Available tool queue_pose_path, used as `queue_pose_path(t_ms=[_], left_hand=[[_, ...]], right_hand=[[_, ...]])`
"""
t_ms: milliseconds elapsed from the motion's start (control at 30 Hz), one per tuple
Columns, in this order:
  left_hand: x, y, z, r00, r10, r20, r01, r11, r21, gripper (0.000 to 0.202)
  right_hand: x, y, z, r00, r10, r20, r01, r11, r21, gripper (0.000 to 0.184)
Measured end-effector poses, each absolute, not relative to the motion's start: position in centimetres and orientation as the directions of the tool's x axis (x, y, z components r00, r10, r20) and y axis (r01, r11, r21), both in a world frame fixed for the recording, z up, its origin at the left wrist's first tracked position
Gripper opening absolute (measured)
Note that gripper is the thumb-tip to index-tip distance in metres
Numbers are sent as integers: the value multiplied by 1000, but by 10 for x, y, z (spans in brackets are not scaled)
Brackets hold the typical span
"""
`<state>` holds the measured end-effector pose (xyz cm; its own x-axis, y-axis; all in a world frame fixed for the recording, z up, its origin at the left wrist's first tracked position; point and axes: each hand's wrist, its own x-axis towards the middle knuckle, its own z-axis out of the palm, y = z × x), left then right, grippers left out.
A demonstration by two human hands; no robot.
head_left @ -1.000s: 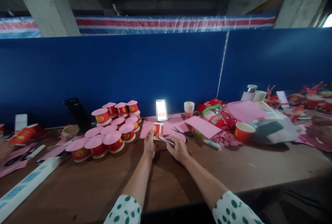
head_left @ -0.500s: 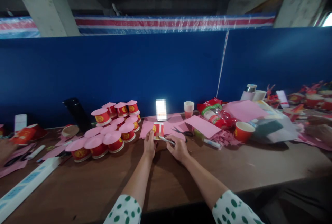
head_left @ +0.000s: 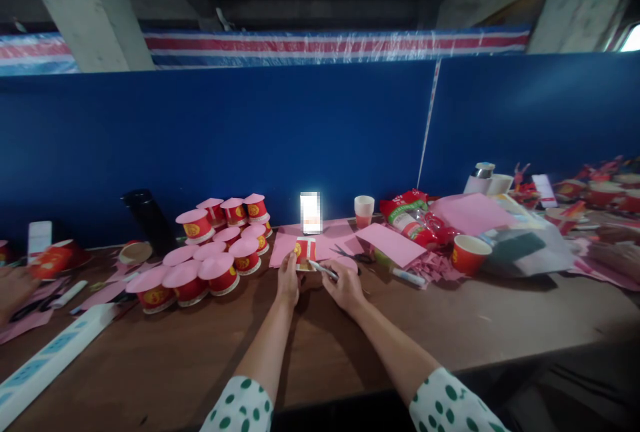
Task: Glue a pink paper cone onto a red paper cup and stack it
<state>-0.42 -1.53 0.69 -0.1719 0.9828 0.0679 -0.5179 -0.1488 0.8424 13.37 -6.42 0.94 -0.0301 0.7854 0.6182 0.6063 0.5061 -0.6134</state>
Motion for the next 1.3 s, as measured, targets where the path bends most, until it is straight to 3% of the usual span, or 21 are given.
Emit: queue_pose_path(t_ms=[567, 1300], left_hand=[[-3, -14, 8, -133, 988, 80, -518, -138, 844, 35], [-2, -15, 7, -175, 984, 42, -477, -122, 870, 39]], right_hand=[[134, -56, 1, 24, 782, 623, 535, 516, -669, 21], [134, -58, 4, 1, 774, 633, 535, 534, -655, 21]])
